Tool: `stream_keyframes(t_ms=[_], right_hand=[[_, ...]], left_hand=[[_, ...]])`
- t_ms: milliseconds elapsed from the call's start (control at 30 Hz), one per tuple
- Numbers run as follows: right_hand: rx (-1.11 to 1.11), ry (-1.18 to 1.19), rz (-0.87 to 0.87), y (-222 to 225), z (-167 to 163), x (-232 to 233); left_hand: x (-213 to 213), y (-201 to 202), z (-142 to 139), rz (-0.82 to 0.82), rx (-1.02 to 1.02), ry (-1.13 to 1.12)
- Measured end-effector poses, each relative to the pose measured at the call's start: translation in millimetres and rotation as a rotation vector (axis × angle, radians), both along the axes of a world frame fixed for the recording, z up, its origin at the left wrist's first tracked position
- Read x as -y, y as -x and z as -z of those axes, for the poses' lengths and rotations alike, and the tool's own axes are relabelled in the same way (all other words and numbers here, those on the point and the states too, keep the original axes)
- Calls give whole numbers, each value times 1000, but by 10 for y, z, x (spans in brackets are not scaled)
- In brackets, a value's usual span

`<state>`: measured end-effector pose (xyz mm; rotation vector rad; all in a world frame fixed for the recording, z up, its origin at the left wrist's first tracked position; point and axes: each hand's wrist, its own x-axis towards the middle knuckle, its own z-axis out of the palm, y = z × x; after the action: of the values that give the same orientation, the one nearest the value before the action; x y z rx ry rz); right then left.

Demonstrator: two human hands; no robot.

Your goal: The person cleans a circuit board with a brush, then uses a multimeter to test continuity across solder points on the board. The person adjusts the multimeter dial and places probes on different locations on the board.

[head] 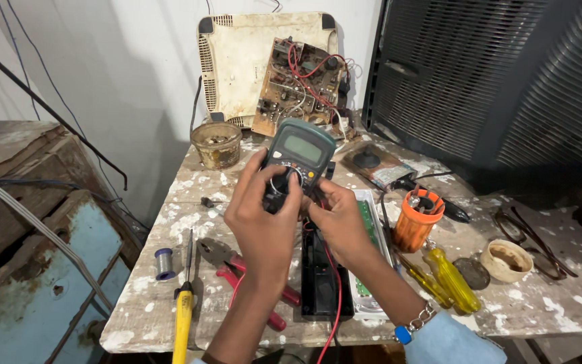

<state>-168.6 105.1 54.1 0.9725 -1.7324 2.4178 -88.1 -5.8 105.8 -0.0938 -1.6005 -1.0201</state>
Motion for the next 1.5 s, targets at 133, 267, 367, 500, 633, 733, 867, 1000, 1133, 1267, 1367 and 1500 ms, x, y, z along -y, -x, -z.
stream_keyframes(t_ms=[133,267,367,500,633,733,867,1000,1133,1267,1367,1500], right_hand=[[37,4,62,-57,-6,21],[38,10,83,-96,-10,26],[47,7,100,-115,-5,26],[50,5,132,-152,15,44],[-6,12,172,-200,21,75],[-12,12,179,-241,3,81],[-68,-34,255,-298,-22,79],[-96,-8,270,-331,-39,89],[-80,-40,310,-347,-61,95],[-94,-14,321,-388,-77,107],[-86,-18,343,-407,-84,118],[-97,9,346,-402,-68,133]], left_hand=[[-42,-42,-24,-8,42,1],[-70,-66,-32,20,116,-60],[-77,-64,-24,-83,104,35],[-99,-43,12,-152,106,66],[-103,-25,46,-229,29,156],[-113,-24,61,-208,35,149],[-169,-11,74,-148,26,93],[-190,-5,88,-87,9,61],[-210,9,86,-48,16,44],[-226,10,72,-30,1,37],[-234,19,60,-3,10,4],[-256,21,61,84,87,-122]])
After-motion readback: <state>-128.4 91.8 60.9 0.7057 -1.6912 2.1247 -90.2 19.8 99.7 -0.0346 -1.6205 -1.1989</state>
